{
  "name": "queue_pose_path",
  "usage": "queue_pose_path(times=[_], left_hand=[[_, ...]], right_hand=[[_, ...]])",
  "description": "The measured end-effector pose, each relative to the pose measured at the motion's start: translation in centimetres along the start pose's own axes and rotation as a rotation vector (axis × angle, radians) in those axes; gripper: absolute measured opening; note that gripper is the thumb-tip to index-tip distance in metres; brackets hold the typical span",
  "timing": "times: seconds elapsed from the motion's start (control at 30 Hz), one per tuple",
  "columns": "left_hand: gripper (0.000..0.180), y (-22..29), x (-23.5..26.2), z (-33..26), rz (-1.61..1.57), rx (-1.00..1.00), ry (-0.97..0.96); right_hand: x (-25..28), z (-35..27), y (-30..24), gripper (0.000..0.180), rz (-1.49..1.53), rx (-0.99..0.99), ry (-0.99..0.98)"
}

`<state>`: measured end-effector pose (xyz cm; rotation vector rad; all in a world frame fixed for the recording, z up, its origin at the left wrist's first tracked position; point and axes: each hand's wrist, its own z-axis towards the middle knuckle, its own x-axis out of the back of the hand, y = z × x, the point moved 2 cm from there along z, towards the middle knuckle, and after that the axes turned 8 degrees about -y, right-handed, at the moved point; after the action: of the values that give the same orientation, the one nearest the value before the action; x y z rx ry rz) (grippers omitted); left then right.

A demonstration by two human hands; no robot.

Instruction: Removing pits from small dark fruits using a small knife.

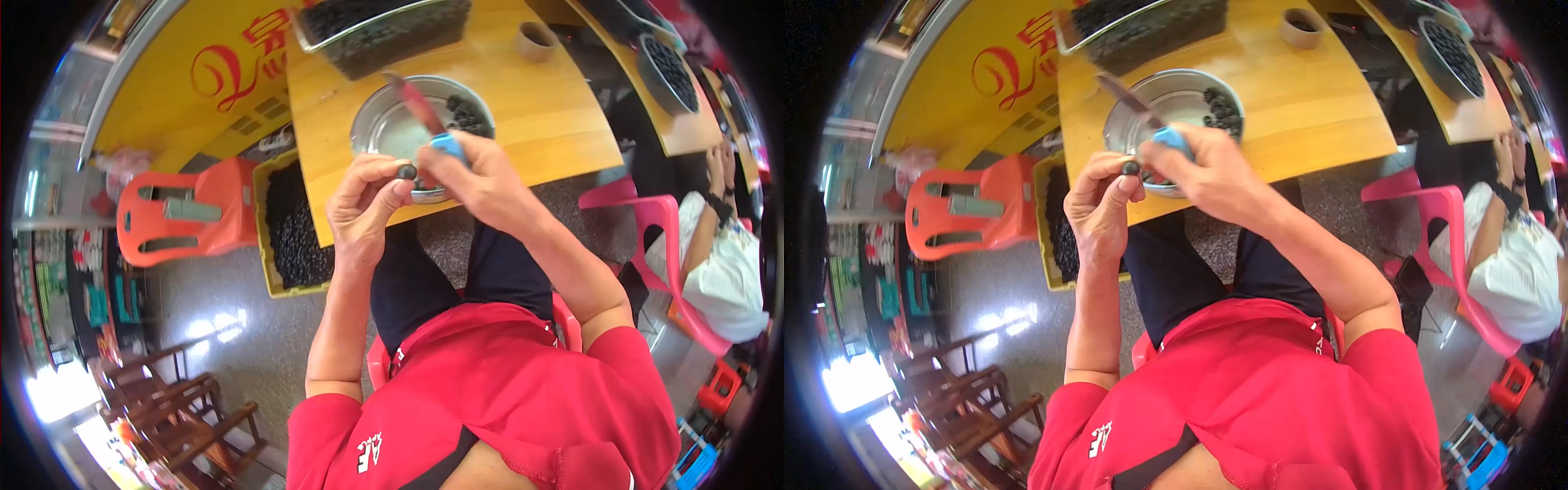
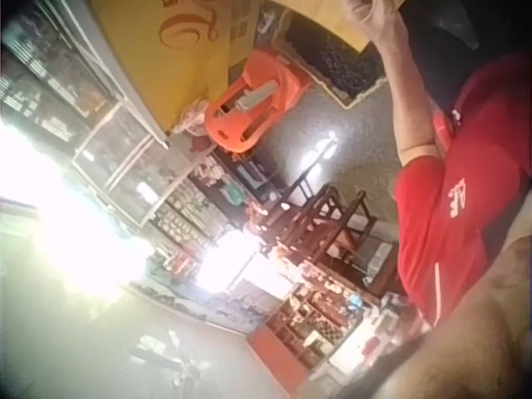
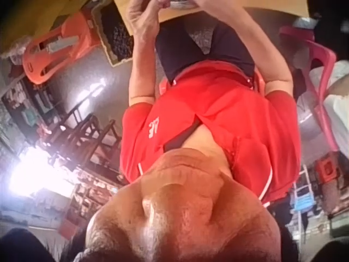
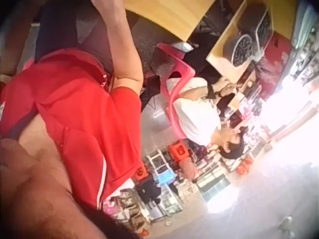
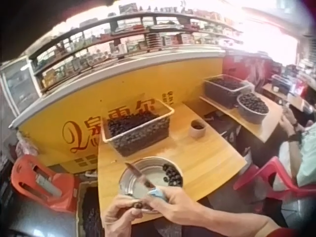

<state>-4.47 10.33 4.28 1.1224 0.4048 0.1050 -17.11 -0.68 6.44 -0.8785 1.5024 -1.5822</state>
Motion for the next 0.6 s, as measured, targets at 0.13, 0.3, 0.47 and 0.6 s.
queue_pose_path(times=[0.13, 0.3, 0.47, 0.6], left_hand=[[0.014, 0.6, 5.9, -2.1, 0.042, 0.012, 0.327], [0.019, -6.2, 19.3, -9.2, 0.303, 0.294, 0.726], [0.041, -9.1, 27.3, -16.5, 0.493, 0.579, 0.902], [0.036, -4.6, 22.7, -9.3, 0.754, 0.223, 0.708]], right_hand=[[2.6, -0.6, 0.2, 0.020, 0.046, 0.035, 0.219], [9.0, -2.7, 1.9, 0.017, 0.125, -0.007, 0.406], [12.3, -3.4, 6.3, 0.018, 0.100, -0.080, 0.445], [14.1, -3.7, 9.2, 0.019, -0.068, -0.091, 0.622]])
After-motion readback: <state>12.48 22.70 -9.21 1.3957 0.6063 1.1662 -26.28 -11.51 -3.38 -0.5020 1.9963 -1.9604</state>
